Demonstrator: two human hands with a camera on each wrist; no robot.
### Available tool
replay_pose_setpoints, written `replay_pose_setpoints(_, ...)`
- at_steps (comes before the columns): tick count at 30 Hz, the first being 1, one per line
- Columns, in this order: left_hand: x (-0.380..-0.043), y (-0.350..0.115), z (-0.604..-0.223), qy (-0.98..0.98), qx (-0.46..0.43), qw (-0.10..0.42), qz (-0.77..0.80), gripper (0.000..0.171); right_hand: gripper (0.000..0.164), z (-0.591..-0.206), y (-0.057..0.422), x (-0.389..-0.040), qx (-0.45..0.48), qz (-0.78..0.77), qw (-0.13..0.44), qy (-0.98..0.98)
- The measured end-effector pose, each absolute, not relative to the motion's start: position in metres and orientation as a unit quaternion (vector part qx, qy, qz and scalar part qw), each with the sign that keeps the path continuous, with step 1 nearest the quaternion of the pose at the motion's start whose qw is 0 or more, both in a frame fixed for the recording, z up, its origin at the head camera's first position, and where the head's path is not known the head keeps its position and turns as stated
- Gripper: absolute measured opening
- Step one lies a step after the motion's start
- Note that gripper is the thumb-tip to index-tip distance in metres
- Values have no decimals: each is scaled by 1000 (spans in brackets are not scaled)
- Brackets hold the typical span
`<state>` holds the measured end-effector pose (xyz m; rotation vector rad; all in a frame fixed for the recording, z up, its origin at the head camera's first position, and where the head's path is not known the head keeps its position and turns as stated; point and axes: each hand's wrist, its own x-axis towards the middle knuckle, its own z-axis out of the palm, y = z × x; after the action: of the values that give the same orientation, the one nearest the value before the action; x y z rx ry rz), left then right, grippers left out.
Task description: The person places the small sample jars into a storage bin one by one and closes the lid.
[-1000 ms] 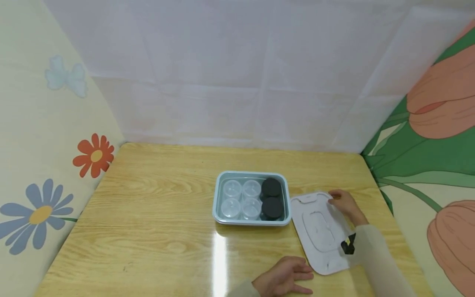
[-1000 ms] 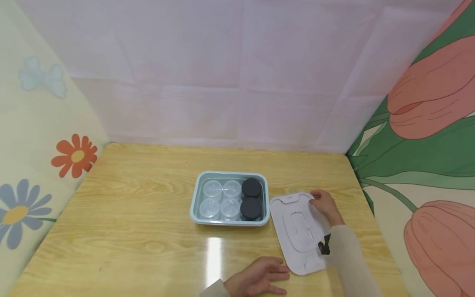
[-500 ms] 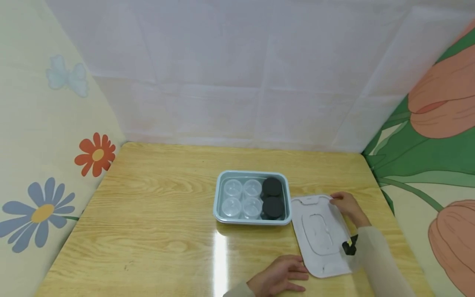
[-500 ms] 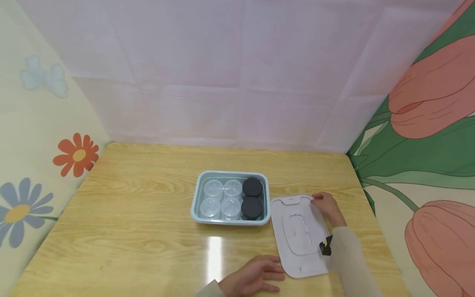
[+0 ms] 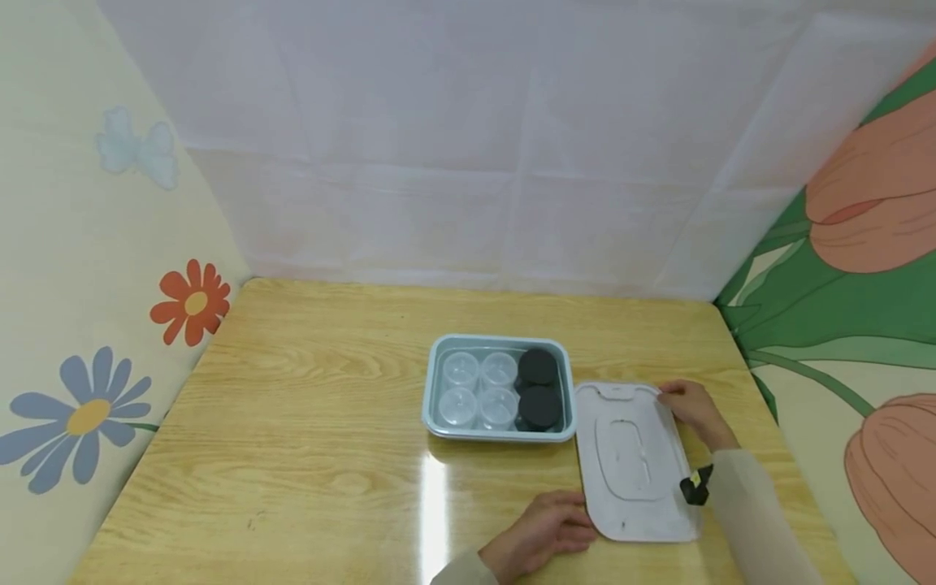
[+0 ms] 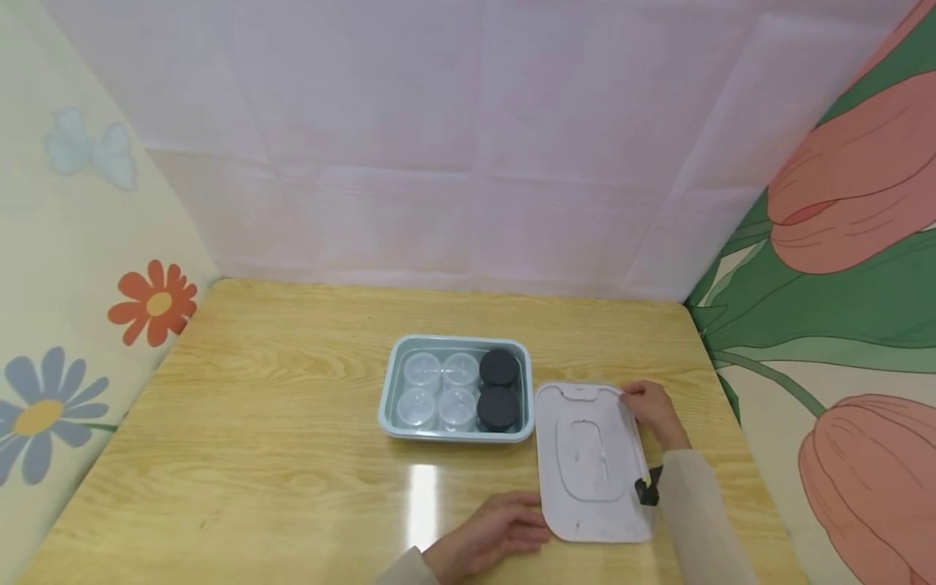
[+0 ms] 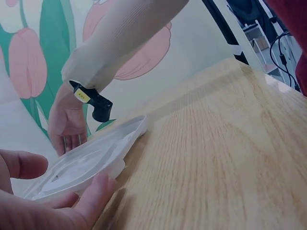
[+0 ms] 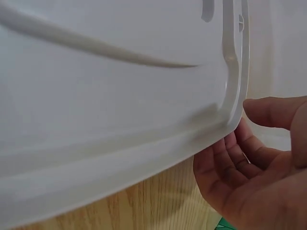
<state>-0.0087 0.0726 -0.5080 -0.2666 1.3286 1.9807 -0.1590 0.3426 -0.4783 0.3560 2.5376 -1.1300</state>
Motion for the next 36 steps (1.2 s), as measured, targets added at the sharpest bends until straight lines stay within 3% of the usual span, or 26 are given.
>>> replay_pose_setpoints(13, -11, 74, -503, 509, -90, 304, 801, 38, 40, -466, 357, -151, 127, -420, 170, 883)
replay_pose_setpoints(36, -28, 64, -475, 559, -50, 202, 802, 57, 39, -442, 361, -137, 127, -443, 130, 878)
